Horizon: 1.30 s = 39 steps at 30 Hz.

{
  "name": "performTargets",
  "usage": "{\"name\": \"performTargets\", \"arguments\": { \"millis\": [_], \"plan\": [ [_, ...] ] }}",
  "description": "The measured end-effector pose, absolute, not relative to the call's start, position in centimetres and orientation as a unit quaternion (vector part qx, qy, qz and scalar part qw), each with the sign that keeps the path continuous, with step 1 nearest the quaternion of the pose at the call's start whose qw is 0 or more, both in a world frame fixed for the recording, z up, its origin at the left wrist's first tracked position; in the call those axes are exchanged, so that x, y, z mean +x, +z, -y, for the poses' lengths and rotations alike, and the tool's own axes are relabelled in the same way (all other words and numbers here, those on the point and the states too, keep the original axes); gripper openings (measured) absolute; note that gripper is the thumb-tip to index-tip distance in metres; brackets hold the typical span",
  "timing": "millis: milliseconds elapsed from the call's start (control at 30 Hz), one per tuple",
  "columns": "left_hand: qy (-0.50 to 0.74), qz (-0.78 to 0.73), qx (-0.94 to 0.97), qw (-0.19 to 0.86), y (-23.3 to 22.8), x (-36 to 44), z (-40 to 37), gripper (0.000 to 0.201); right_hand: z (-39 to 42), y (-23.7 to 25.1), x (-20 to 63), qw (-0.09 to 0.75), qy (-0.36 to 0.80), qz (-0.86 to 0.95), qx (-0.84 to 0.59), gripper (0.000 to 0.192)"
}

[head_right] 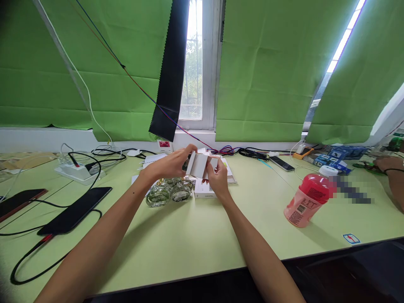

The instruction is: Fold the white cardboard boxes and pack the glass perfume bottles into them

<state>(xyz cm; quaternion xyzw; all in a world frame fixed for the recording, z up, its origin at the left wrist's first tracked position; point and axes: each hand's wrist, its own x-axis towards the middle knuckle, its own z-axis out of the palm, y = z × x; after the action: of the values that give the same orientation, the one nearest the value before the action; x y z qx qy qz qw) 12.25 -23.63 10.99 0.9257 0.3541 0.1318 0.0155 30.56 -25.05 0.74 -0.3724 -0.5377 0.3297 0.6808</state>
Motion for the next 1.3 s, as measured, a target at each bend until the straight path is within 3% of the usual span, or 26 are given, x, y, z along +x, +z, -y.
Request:
{"name": "performTargets", "arguments": {
  "millis": [900,1300],
  "plan": [
    [0.136,-0.332,0.933,0.024,11.1,12.8,24.5,0.062,24.9,0.3,30.2,0.674,0.332,0.562,-0.346,0.028],
    [0.159,-0.300,0.940,0.026,10.8,13.2,24.7,0.054,24.5,-0.3,29.9,0.656,0.330,0.565,-0.377,0.031]
  ]
}}
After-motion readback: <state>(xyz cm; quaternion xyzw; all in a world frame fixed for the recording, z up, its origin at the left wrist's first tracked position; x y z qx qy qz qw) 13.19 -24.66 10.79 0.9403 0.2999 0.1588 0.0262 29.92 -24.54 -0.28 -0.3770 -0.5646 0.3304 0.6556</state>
